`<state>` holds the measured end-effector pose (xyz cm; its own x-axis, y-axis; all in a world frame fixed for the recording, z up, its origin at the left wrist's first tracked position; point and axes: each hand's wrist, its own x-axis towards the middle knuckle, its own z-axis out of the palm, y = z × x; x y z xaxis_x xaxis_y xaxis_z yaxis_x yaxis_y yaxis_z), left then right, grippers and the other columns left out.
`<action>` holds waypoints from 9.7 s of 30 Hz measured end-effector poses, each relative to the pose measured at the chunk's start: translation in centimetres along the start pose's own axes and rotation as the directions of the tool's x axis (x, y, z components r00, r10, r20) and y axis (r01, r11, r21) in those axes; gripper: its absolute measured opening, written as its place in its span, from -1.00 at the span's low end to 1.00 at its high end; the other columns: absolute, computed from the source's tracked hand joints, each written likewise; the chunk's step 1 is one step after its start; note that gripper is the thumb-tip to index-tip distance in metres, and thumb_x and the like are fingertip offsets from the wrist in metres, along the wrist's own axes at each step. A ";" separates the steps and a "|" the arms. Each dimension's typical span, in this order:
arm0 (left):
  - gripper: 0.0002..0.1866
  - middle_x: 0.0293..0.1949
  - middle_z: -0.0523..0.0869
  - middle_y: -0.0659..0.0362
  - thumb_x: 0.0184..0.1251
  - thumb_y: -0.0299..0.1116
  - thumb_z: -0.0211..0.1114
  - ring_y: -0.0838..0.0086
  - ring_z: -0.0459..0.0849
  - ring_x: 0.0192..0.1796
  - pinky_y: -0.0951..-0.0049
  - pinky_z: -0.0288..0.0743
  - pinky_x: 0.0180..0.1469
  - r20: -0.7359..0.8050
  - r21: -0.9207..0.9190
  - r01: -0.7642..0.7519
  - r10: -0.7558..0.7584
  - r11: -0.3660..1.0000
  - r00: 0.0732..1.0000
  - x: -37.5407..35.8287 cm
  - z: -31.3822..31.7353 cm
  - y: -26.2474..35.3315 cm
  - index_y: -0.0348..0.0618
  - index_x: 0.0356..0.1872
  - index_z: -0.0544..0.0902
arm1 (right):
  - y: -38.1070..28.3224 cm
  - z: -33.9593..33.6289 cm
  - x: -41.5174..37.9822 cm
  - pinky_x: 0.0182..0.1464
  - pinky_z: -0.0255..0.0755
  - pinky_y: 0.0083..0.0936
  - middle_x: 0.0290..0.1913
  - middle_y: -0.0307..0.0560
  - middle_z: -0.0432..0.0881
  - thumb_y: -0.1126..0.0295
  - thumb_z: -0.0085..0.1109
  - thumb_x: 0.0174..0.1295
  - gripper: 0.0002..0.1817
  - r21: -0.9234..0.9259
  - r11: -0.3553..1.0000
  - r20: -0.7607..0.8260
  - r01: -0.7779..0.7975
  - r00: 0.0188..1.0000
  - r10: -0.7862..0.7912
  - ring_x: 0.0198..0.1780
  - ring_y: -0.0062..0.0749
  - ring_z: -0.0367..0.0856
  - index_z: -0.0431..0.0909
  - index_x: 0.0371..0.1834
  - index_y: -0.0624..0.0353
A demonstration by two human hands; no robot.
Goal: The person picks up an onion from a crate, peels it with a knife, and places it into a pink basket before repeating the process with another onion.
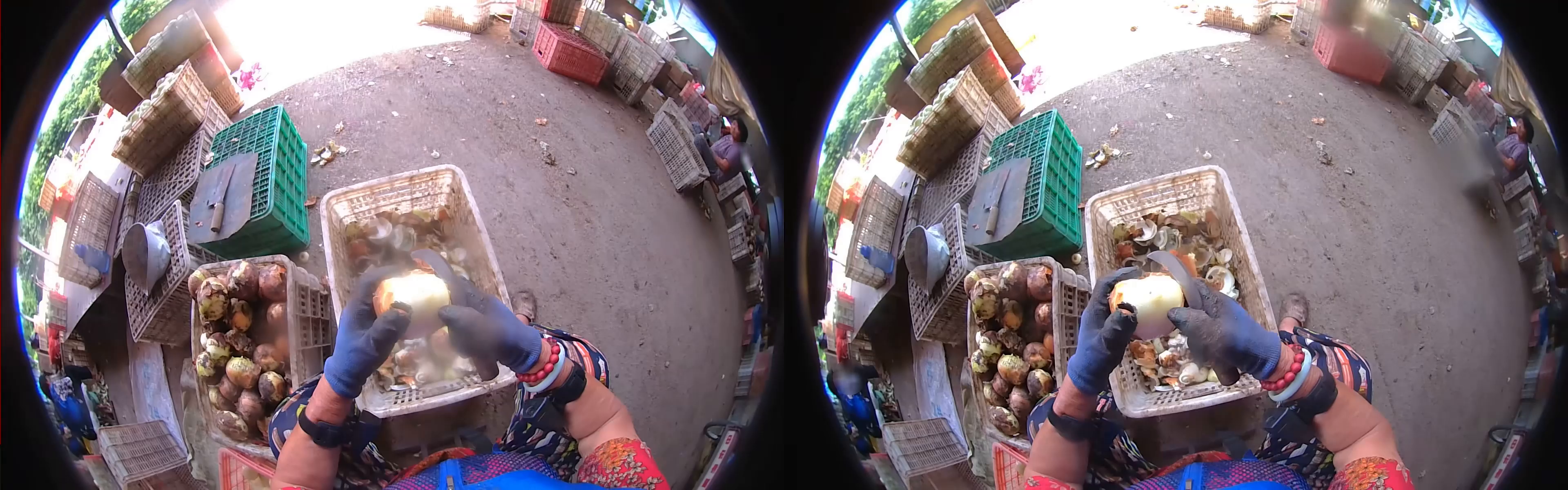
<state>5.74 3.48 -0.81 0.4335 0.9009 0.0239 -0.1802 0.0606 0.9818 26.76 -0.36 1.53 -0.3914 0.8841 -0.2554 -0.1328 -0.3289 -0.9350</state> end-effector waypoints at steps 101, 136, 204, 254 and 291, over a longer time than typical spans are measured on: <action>-0.49 -0.11 0.58 0.10 0.40 -0.02 0.32 0.44 0.56 -0.08 0.38 0.52 -0.02 -0.262 0.195 0.084 -0.030 0.977 0.965 -1.2 0.8 -2.8 -0.26 0.07 0.47 | 3.9 1.7 0.5 -0.05 0.57 -0.25 -0.08 0.10 0.67 0.36 0.30 0.18 -0.34 -0.342 0.935 -0.330 0.097 0.919 -0.216 -0.13 -0.12 0.68 0.33 0.35 0.31; -0.62 0.08 0.66 0.03 0.55 -0.18 0.13 0.33 0.66 0.14 0.21 0.55 0.25 -0.086 -0.215 0.058 -0.078 0.975 0.993 -2.0 -0.8 -5.8 -0.20 0.22 0.51 | 3.2 1.7 1.0 0.08 0.50 -0.24 -0.03 0.27 0.62 0.29 0.29 0.10 -0.40 -0.340 0.927 -0.169 0.156 0.960 -0.224 0.00 0.03 0.65 0.44 0.21 0.34; 0.01 0.17 0.46 0.03 -0.06 -0.49 0.59 0.32 0.56 0.18 0.33 0.52 0.24 -0.112 0.241 -0.044 0.073 0.970 0.991 -2.4 1.0 -0.5 -0.21 0.42 0.12 | 4.5 3.4 -0.7 -0.30 0.54 -0.17 -0.34 0.08 0.65 0.47 0.27 0.14 -0.16 -0.927 0.374 -0.191 0.026 0.826 -0.531 -0.37 0.00 0.68 0.10 0.52 0.31; -0.58 0.02 0.70 0.20 0.33 -0.04 0.38 0.30 0.70 -0.04 0.10 0.71 -0.23 -0.867 -0.493 -0.052 -0.495 0.869 -0.060 -67.8 -14.1 -8.6 0.07 0.12 0.57 | 10.4 -3.1 -3.2 -0.57 0.46 -0.71 -0.49 -0.34 0.52 0.14 0.21 0.42 -0.78 0.236 0.878 -0.348 -0.417 0.807 0.477 -0.60 -0.66 0.46 0.48 -0.21 0.00; -0.82 -0.28 0.69 0.09 0.16 -0.23 0.39 0.08 0.68 -0.22 0.13 0.55 -0.10 0.550 0.678 -0.517 0.106 0.522 0.828 -11.4 5.2 4.1 -0.07 -0.31 0.67 | -3.9 8.0 -14.7 -0.29 0.55 -0.16 -0.33 0.27 0.69 0.30 0.41 0.10 -0.15 -0.986 0.168 -0.015 -0.016 1.000 0.008 -0.38 0.09 0.69 0.24 0.45 0.36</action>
<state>4.70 -8.78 3.89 0.8255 0.5164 0.2277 0.2808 -0.7257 0.6281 25.79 -14.72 10.86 -0.3785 0.8863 -0.2667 0.8815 0.2574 -0.3958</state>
